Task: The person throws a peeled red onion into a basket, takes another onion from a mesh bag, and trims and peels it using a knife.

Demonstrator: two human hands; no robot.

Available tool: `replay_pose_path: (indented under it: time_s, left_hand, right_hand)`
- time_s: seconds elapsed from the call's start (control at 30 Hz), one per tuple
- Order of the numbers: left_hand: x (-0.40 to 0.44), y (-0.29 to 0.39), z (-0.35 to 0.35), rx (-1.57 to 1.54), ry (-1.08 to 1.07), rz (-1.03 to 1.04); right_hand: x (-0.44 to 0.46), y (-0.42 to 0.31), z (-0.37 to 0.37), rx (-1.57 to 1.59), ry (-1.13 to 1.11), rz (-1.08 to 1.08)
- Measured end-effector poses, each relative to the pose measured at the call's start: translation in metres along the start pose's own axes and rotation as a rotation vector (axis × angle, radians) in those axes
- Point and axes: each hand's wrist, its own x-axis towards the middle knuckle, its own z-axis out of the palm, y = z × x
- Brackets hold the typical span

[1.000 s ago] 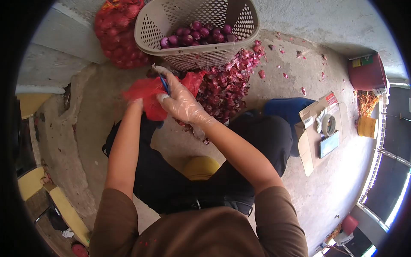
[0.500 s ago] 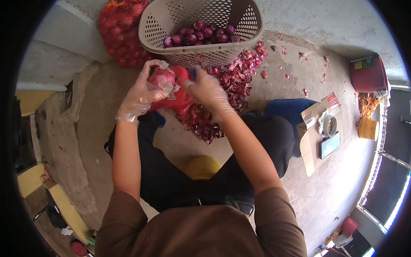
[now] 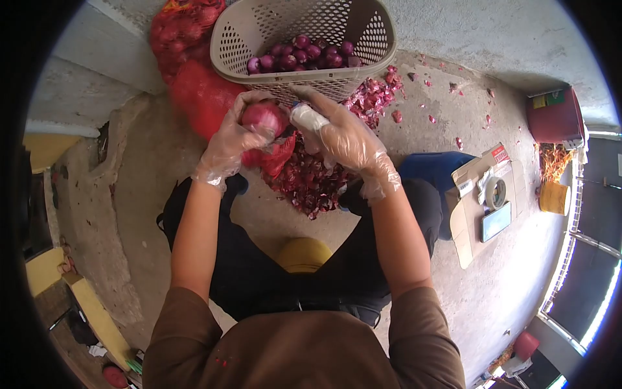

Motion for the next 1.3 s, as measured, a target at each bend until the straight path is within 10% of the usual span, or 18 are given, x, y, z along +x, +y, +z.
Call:
replay_pose_path:
  time_s: [0.67,0.97,1.3]
  left_hand:
    - [-0.002,-0.009,0.007,-0.049,0.103,0.04]
    - [0.005,-0.031,0.024,0.136,0.188,0.498]
    - [0.002,-0.016,0.02,-0.103,0.154,0.134]
  right_hand:
    - [0.007,0.017,0.024,0.429,-0.13,-0.065]
    - [0.007,0.01,0.031,0.413,-0.076,0.023]
    - [0.003,0.0,0.036,0.156,0.068,0.058]
